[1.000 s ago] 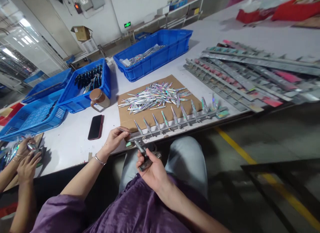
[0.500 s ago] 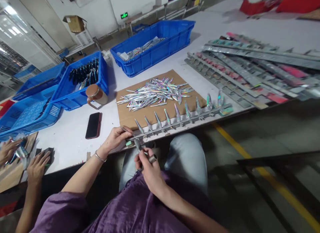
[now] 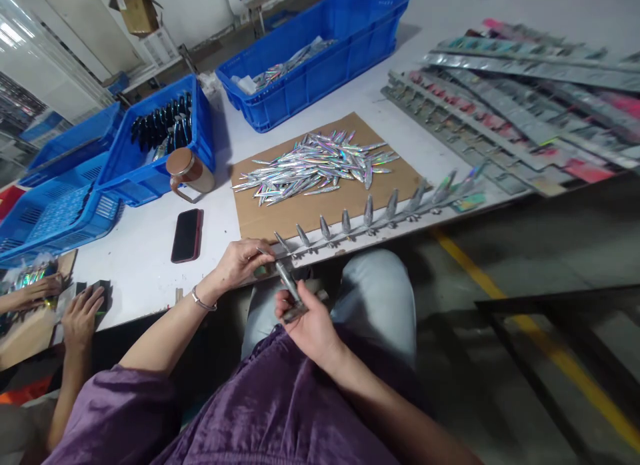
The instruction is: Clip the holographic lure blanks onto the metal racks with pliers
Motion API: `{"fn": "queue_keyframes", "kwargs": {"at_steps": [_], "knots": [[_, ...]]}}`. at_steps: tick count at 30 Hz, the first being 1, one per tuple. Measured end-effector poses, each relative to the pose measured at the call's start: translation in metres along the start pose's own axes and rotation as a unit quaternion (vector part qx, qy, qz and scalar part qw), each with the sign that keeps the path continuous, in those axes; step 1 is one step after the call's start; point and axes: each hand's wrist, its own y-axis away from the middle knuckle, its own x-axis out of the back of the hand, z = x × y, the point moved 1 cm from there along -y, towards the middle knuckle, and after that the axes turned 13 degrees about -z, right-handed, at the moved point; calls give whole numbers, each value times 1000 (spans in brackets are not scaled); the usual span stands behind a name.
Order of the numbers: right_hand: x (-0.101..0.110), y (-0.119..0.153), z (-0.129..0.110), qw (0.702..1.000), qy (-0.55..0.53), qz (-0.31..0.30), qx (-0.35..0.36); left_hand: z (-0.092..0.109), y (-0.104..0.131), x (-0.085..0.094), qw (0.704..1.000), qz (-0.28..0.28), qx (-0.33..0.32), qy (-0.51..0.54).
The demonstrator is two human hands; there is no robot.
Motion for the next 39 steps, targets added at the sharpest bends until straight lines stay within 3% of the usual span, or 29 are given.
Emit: {"fn": "queue_keyframes", "kwargs": {"at_steps": [2, 3, 5, 6, 7, 9, 11, 12, 14, 16, 17, 18, 21, 22, 23, 28, 30, 31, 32, 34, 36, 37, 39], "knots": [[5, 0, -4, 997, -65, -27, -44, 0, 0, -1, 1000, 0, 11, 4], [8, 0, -6, 998, -38, -21, -37, 0, 0, -1, 1000, 1, 13, 4], [14, 3, -10, 990, 137, 19, 30, 1, 1, -1, 1000, 4, 12, 3], [16, 5, -12, 959, 269, 40, 75, 1, 1, -1, 1000, 6, 12, 4], [16, 7, -13, 905, 406, 54, 114, 1, 1, -1, 1000, 8, 11, 6], [12, 10, -13, 756, 634, 60, 151, 0, 2, -1, 1000, 16, 10, 8], [7, 10, -10, 632, 757, 64, 150, 0, 2, 0, 1000, 23, 6, 6], [4, 10, -9, 594, 788, 71, 144, 0, 2, 0, 1000, 27, 4, 6], [0, 8, -8, 558, 815, 84, 133, 0, 2, -1, 1000, 29, 3, 10], [-2, 7, -8, 572, 807, 85, 119, 0, 2, -1, 999, 30, 8, 15], [-2, 6, -8, 601, 787, 83, 113, 0, 3, -1, 999, 30, 11, 16], [-2, 5, -8, 648, 749, 82, 107, 0, 3, -1, 999, 31, 13, 16], [0, 2, -6, 866, 488, 62, 87, -1, 3, -2, 999, 36, 9, 19], [1, 0, -5, 915, 393, 49, 78, -1, 3, -2, 999, 39, 6, 21], [1, -2, -5, 943, 324, 32, 68, -2, 3, -3, 999, 43, 2, 24], [7, -6, -8, 994, 103, -37, -6, -2, 3, -4, 999, 50, -12, 15], [12, -2, -13, 988, 156, -13, 22, -2, 4, -4, 999, 50, -18, 4], [13, 1, -16, 963, 263, 8, 60, -2, 4, -3, 998, 50, -22, -1], [14, 4, -20, 910, 399, 27, 104, -2, 4, -3, 998, 52, -25, -5], [11, 10, -25, 736, 652, 45, 179, -2, 4, -3, 998, 56, -26, -9], [5, 13, -28, 560, 795, 50, 230, -2, 4, -2, 998, 58, -21, -10], [2, 13, -29, 498, 829, 56, 248, -2, 4, -2, 998, 58, -18, -10], [-5, 14, -32, 426, 861, 76, 268, -1, 4, -2, 998, 55, -16, -9]]}}
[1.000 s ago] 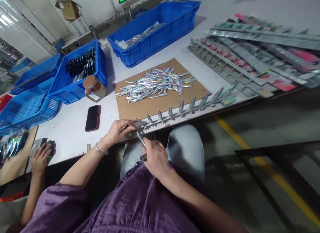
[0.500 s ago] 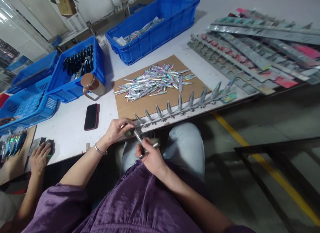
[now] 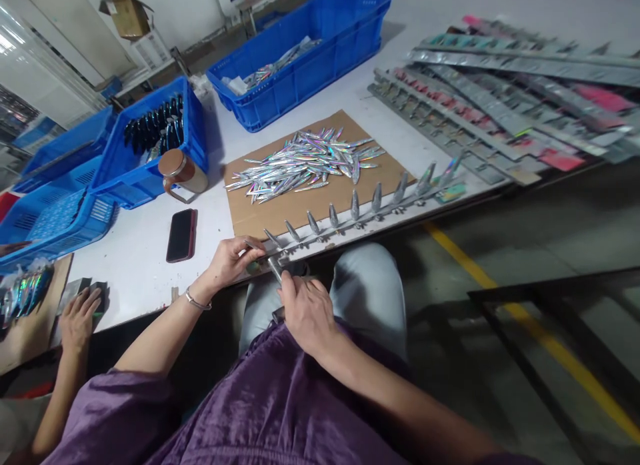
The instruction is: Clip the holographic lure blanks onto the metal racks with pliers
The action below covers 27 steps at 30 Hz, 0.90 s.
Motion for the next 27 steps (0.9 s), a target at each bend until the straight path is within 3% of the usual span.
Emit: {"fn": "queue_keyframes", "kwargs": {"at_steps": [4, 12, 14, 16, 17, 18, 20, 21, 22, 27], "knots": [[8, -2, -3, 999, 38, -10, -5, 1, -1, 0, 1000, 4, -5, 1], [3, -5, -10, 992, 33, -114, -36, -1, -1, -2, 1000, 9, -4, 10], [-2, -8, -13, 983, -40, -159, -76, -1, -1, -2, 1000, 10, 1, 13], [-9, -8, -15, 952, -213, -163, -148, 1, -1, -1, 1000, 6, 9, 19], [-13, -8, -15, 906, -351, -142, -190, 2, -1, 0, 1000, 2, 13, 26], [-18, -7, -14, 826, -504, -112, -226, 2, 0, 1, 999, -3, 18, 34], [-29, -5, -11, 612, -748, -57, -251, 3, 2, 2, 998, -17, 28, 50], [-34, -5, -9, 519, -818, -48, -243, 2, 3, 2, 998, -25, 33, 55], [-38, -5, -7, 454, -859, -53, -230, 1, 4, 2, 997, -33, 37, 57], [-52, -5, 7, 298, -926, -121, -196, -7, 9, -1, 992, -71, 64, 79]]}}
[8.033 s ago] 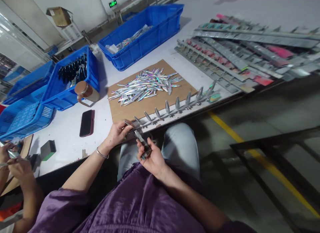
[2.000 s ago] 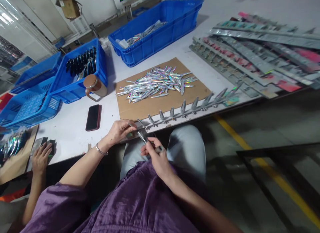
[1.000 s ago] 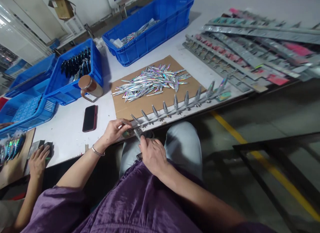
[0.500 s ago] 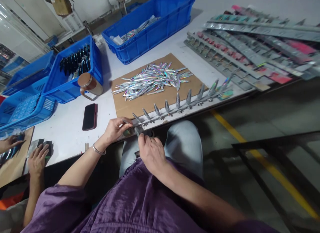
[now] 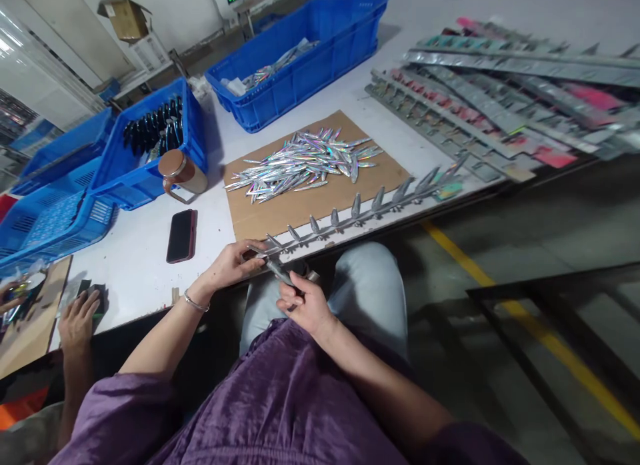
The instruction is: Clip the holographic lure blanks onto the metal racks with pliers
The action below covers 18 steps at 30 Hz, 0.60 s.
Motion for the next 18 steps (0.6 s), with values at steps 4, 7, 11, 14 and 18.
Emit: {"fn": "queue_keyframes", "kwargs": {"at_steps": [4, 7, 11, 14, 18], "knots": [[14, -8, 3, 995, -80, -40, -44, 1, -8, -1, 1000, -17, 1, -2], [20, -14, 4, 990, -111, -59, -65, 6, -19, -1, 999, -14, 3, -31], [24, -9, -5, 989, -109, -63, -83, 17, -30, 7, 999, -10, 20, -27], [33, 7, -15, 992, -87, -35, -80, 30, -36, 25, 997, -11, 53, 53], [58, 28, -33, 996, -51, 39, -62, 54, -38, 45, 962, -86, 152, 208]]}}
